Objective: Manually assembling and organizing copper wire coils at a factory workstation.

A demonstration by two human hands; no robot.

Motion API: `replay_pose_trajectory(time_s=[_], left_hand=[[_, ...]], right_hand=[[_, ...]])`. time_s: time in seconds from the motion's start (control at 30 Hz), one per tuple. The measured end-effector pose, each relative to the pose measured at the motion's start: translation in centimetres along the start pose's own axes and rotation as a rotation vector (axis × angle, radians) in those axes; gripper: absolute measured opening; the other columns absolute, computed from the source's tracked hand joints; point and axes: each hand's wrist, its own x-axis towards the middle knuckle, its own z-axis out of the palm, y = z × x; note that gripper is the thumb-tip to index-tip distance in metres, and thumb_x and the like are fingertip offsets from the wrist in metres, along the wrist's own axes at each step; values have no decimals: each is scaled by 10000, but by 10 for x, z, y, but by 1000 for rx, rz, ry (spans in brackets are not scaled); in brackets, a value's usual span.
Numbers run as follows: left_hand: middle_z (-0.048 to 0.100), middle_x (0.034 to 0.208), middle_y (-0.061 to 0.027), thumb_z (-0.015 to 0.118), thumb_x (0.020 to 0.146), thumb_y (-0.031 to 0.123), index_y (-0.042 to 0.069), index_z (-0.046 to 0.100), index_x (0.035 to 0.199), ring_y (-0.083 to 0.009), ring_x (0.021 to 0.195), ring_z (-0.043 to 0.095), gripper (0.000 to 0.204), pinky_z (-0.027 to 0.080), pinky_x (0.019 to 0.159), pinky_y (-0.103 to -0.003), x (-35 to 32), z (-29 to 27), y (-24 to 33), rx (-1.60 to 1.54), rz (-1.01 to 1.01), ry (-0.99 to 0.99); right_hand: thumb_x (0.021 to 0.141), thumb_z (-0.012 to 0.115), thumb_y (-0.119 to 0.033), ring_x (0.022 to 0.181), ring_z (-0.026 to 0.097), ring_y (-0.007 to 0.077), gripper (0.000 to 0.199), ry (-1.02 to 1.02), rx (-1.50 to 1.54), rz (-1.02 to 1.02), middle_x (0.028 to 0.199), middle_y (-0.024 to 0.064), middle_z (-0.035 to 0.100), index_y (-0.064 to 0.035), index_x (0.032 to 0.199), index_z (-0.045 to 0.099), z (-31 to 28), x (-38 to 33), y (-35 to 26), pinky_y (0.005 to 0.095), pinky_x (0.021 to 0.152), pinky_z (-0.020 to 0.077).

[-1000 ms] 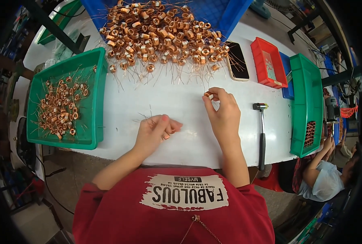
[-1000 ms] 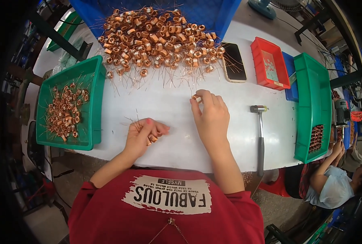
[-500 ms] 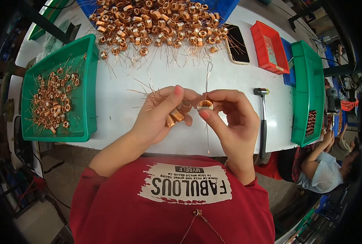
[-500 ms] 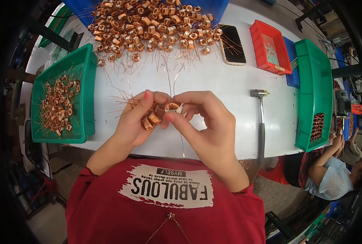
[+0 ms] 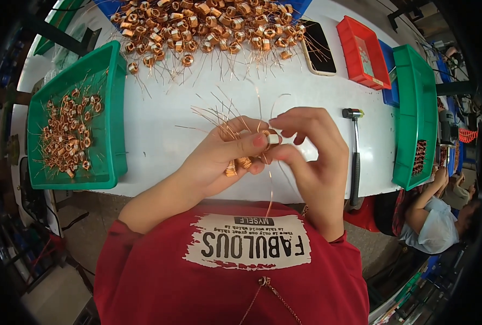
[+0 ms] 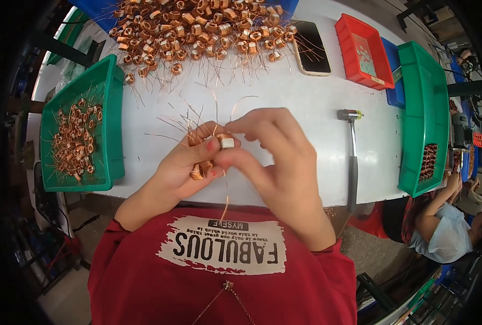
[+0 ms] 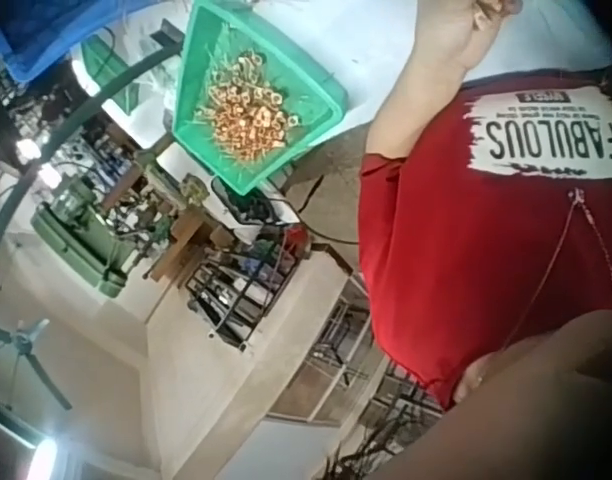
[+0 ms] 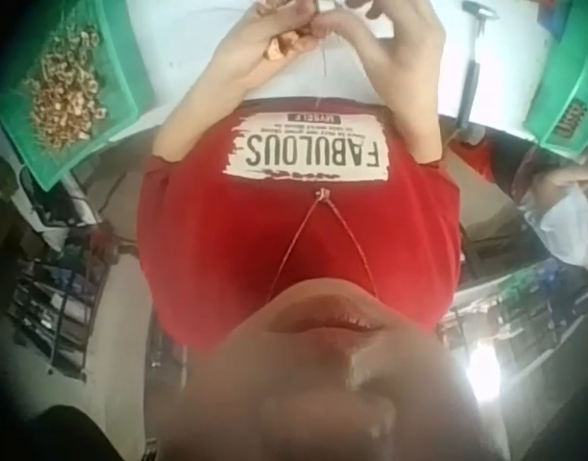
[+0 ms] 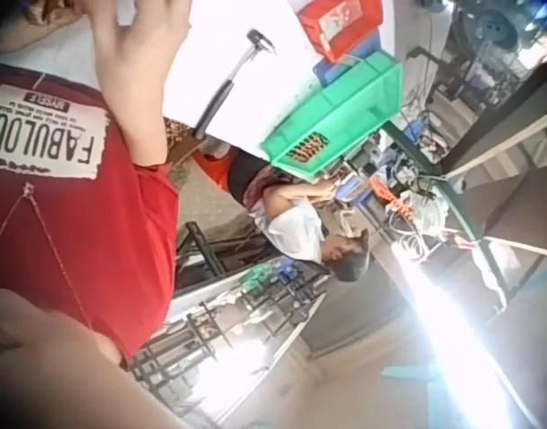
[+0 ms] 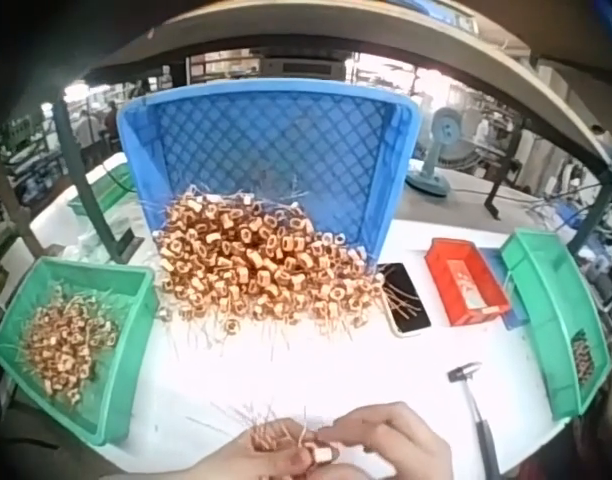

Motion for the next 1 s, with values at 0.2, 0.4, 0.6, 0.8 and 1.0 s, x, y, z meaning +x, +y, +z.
replay_pose_trajectory(time_s=[0.2, 0.4, 0.6, 0.8, 1.0], left_hand=[[617, 901, -126, 653, 798, 90, 49, 593, 984, -147, 670, 571, 199, 445, 519, -212, 1, -1, -2, -90, 29, -68], [603, 934, -145, 692, 763, 116, 92, 559, 1052, -199, 674, 582, 319, 442, 549, -254, 1, -5, -3, -18, -7, -129], [622, 835, -127, 682, 773, 100, 18, 595, 973, -178, 658, 607, 232, 497, 596, -241, -1, 5, -5, -21, 19, -102], [628, 792, -116, 680, 781, 100, -5, 597, 977, -187, 692, 638, 237, 520, 622, -242, -2, 3, -10, 52, -1, -71], [626, 795, -110, 665, 791, 76, -5, 583, 1010, -203, 752, 650, 248, 527, 638, -250, -4, 6, -17, 41, 2, 17]], right_hand=[[602, 749, -9, 857, 552, 176, 630, -14, 605, 106, 1045, 128, 585, -22, 1176, 488, 7, -9, 49, 270, 766, 417], [513, 782, 4, 973, 555, 193, 951, -29, 844, 5, 1086, 159, 597, -38, 1335, 305, 28, -11, 47, 292, 817, 397], [481, 790, 28, 958, 555, 181, 1066, 64, 1039, -21, 1038, 144, 622, -44, 1379, 218, 39, -9, 42, 286, 814, 397], [501, 792, 29, 874, 549, 163, 1084, 136, 1228, -184, 1029, 137, 626, -45, 1392, 179, 40, -12, 56, 270, 806, 398], [498, 821, -18, 844, 534, 160, 1118, 134, 1013, -17, 1000, 122, 638, -50, 1398, 159, 27, -16, 57, 278, 807, 411]])
